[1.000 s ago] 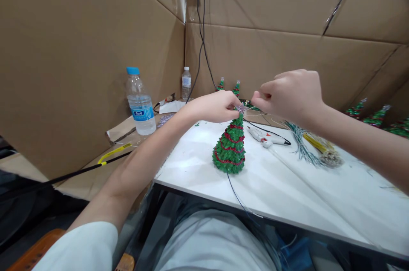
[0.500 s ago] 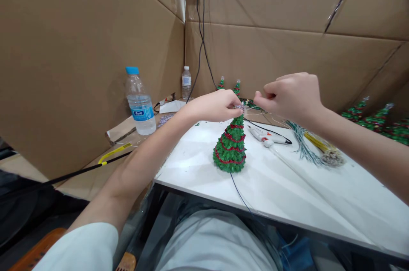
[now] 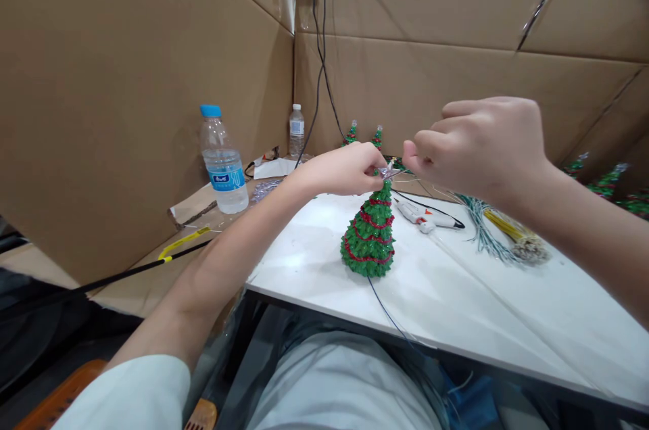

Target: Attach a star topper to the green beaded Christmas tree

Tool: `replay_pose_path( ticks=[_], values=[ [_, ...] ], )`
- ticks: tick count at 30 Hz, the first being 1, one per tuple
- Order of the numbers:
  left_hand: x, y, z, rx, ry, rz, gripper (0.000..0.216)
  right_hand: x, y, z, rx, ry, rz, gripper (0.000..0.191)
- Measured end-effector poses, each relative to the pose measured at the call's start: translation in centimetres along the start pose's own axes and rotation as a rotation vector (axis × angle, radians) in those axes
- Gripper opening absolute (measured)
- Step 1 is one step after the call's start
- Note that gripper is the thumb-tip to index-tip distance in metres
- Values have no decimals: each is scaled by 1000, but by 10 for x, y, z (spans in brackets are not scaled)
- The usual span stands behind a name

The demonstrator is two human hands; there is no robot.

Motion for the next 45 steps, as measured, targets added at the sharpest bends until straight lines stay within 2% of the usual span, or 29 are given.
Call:
replay_pose_path(
  ticks=[2,5,7,11,16,22,29,33,39,45],
  values=[
    [0,0,0,-12,5,-3,18,-6,-4,2,48,18,-92,42],
    [1,-1,-1,-15,20,-10,16,-25,-9,3,107,-64,-286,37],
    [2,-1,-1,-7,28,-23,16,-32,-5,3,64,-110,-334,35],
    [2,1,0,4,21,-31,16,-25,5,-2,-48,-111,-273,38],
    [2,5,0,-9,8,-17,13,-11,5,-5,-71,-113,-155,39],
    [2,3,-1,-14,24,-18,14,-5,10,-5,-31,-23,-112,40],
    [-1,-1,-2,30,-4,30,14,-10,23,-14,-28,-88,-86,39],
    [-2,-6,-4,33,-13,85,22,-8,26,-16,-24,-71,-29,38],
    [-2,-8,-3,70,7,146,18,-4,19,-5,3,-21,15,42],
    [0,-5,-2,81,5,138,13,1,-5,4,37,-105,1,45]
  ],
)
Point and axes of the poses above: each hand's wrist, its own z-axis towards the middle knuckle, its own x-axis out of the palm, y = z × x, the point moved 7 cm from there along z, towards the middle knuckle, and after that the axes turned 3 degrees about x, right-handed, at the moved point
